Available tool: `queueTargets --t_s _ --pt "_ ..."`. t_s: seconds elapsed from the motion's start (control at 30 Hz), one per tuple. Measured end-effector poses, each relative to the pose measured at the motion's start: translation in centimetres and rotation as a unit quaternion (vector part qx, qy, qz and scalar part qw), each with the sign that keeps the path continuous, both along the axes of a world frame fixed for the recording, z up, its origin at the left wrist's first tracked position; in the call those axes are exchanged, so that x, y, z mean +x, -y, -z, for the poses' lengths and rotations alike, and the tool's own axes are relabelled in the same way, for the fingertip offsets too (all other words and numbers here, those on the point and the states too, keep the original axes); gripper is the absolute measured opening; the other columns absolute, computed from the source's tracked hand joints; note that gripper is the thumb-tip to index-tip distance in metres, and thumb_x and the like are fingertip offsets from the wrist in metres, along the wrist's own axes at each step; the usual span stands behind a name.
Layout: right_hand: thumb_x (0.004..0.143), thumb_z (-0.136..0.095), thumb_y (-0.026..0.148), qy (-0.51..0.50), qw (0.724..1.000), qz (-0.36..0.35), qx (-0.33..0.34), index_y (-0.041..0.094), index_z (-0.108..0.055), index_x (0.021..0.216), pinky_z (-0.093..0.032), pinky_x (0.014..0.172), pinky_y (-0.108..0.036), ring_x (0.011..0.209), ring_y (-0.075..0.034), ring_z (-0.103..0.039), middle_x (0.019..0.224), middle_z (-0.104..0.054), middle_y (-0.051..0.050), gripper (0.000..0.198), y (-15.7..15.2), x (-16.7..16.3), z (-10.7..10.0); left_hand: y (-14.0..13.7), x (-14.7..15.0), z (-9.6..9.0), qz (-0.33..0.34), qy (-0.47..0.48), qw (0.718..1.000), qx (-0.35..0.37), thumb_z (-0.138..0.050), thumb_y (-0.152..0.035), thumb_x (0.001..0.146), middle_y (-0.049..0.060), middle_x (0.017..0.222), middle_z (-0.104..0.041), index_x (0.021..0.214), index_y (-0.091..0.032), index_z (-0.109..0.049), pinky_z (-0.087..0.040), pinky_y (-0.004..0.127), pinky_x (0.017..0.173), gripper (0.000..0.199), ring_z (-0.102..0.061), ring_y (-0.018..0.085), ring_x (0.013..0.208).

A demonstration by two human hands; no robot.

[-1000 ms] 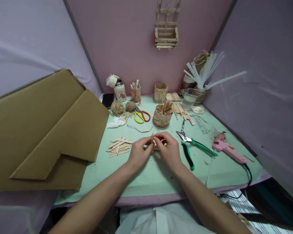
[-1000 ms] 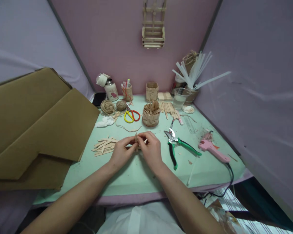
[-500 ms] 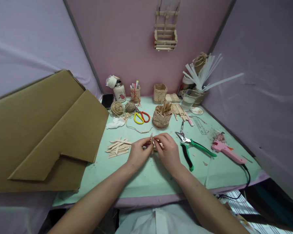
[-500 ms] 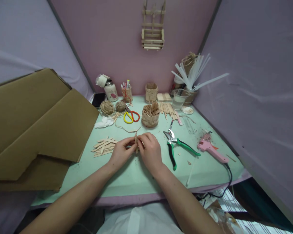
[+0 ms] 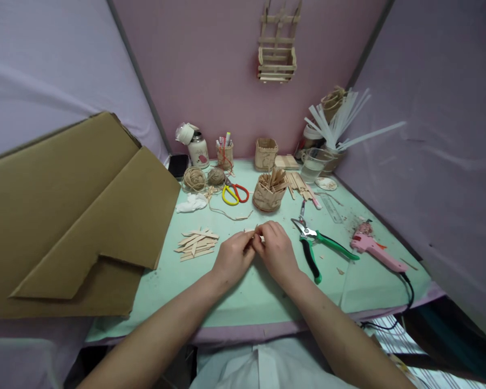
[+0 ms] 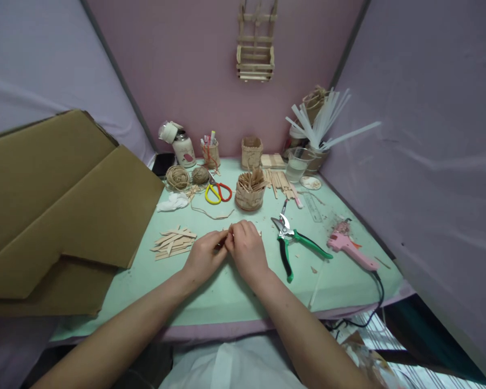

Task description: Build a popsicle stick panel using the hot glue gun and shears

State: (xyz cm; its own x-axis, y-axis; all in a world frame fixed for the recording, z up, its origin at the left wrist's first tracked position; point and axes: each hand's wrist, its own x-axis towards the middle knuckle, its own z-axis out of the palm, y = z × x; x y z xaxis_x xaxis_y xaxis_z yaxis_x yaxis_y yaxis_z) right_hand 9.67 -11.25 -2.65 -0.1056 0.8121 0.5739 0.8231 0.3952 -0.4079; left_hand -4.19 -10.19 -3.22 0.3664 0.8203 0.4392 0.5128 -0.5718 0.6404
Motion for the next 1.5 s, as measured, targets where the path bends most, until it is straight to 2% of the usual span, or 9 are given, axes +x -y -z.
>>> queueTargets --t_s 0.3,0.43,0.5,0.63,0.77,0.87,0.93,1.27,1.5 --pt "0.085 -0.046 0.011 -0.015 0.998 0.06 0.01 0.024 -0.045 0.075 -0.038 0.066 -0.033 0.072 -0.022 -0.047 0.073 -0.052 -0.003 0.016 -0.7 0.5 0.9 -0.2 0.0 -0.6 0.004 0.031 0.995 -0.093 -0.056 -0.01 0.084 0.004 0.088 -0.073 0.094 -0.019 -0.072 -0.049 0.027 0.072 0.02 -0.065 0.016 0.077" --pt "0.082 -0.045 0.012 -0.042 0.99 0.13 0.024 0.025 -0.043 0.075 -0.034 0.065 -0.034 0.07 -0.022 -0.045 0.072 -0.049 -0.003 0.015 -1.4 2.7 0.0 -0.1 -0.2 -0.7 -0.023 0.031 0.993 -0.111 -0.058 -0.013 0.083 0.004 0.084 -0.073 0.09 -0.017 -0.072 -0.05 0.026 0.068 0.016 -0.064 0.015 0.072" --pt "0.083 -0.044 0.013 -0.048 0.989 0.138 0.02 0.024 -0.044 0.076 -0.034 0.064 -0.033 0.069 -0.022 -0.045 0.072 -0.05 -0.002 0.013 -1.2 3.4 -0.8 -0.2 -0.1 -0.9 -0.028 0.062 0.99 -0.123 -0.059 -0.013 0.082 0.004 0.084 -0.074 0.092 -0.017 -0.072 -0.051 0.025 0.066 0.017 -0.065 0.014 0.072" --pt "0.084 -0.04 0.013 -0.031 0.996 0.089 -0.008 0.025 -0.041 0.07 -0.032 0.059 -0.032 0.063 -0.02 -0.045 0.065 -0.048 0.0 0.019 -0.1 2.7 -1.6 -0.3 0.0 -1.3 -0.029 0.112 0.983 -0.142 -0.059 -0.012 0.08 0.004 0.088 -0.074 0.096 -0.017 -0.07 -0.054 0.023 0.064 0.02 -0.067 0.014 0.075" --pt "0.091 -0.043 0.018 -0.017 0.999 0.038 -0.018 0.025 -0.046 0.067 -0.034 0.057 -0.032 0.061 -0.02 -0.048 0.062 -0.05 -0.001 0.026 0.6 1.3 -1.4 -0.2 0.0 -1.2 -0.031 0.123 0.985 -0.12 -0.059 -0.015 0.082 0.005 0.089 -0.074 0.097 -0.016 -0.07 -0.055 0.023 0.067 0.018 -0.068 0.015 0.078" --pt "0.093 -0.046 0.019 -0.021 1.0 0.02 0.002 0.021 -0.059 0.088 -0.043 0.068 -0.032 0.077 -0.021 -0.056 0.085 -0.062 -0.007 0.014 0.9 0.8 -1.4 -0.1 0.1 -0.8 -0.035 0.11 0.989 -0.088 -0.058 -0.018 0.085 0.005 0.089 -0.073 0.096 -0.018 -0.07 -0.055 0.024 0.067 0.016 -0.067 0.015 0.079" --pt "0.094 -0.047 0.018 -0.021 0.999 0.015 0.019 0.02 -0.062 0.099 -0.045 0.075 -0.034 0.086 -0.022 -0.057 0.094 -0.064 -0.009 0.015 0.9 0.7 -1.4 -0.1 0.2 -0.5 -0.035 0.103 0.991 -0.077 -0.058 -0.018 0.086 0.004 0.088 -0.073 0.096 -0.018 -0.069 -0.055 0.025 0.067 0.015 -0.067 0.015 0.077" --pt "0.094 -0.049 0.018 0.04 0.999 0.001 0.028 0.019 -0.062 0.083 -0.041 0.071 -0.035 0.079 -0.023 -0.053 0.081 -0.065 -0.008 0.017 0.4 0.5 -0.8 0.0 0.1 -0.2 -0.032 0.069 0.995 -0.06 -0.057 -0.014 0.084 0.004 0.088 -0.072 0.097 -0.018 -0.069 -0.052 0.027 0.07 0.018 -0.065 0.015 0.076" --pt "0.091 -0.049 0.013 0.062 0.998 -0.018 0.005 0.021 -0.056 0.078 -0.04 0.069 -0.034 0.076 -0.022 -0.05 0.078 -0.058 -0.006 0.017 -0.3 0.7 0.1 0.0 -0.3 -0.6 -0.007 0.021 0.997 -0.074 -0.056 -0.009 0.08 0.002 0.075 -0.066 0.083 -0.017 -0.067 -0.045 0.025 0.066 0.014 -0.058 0.014 0.068"
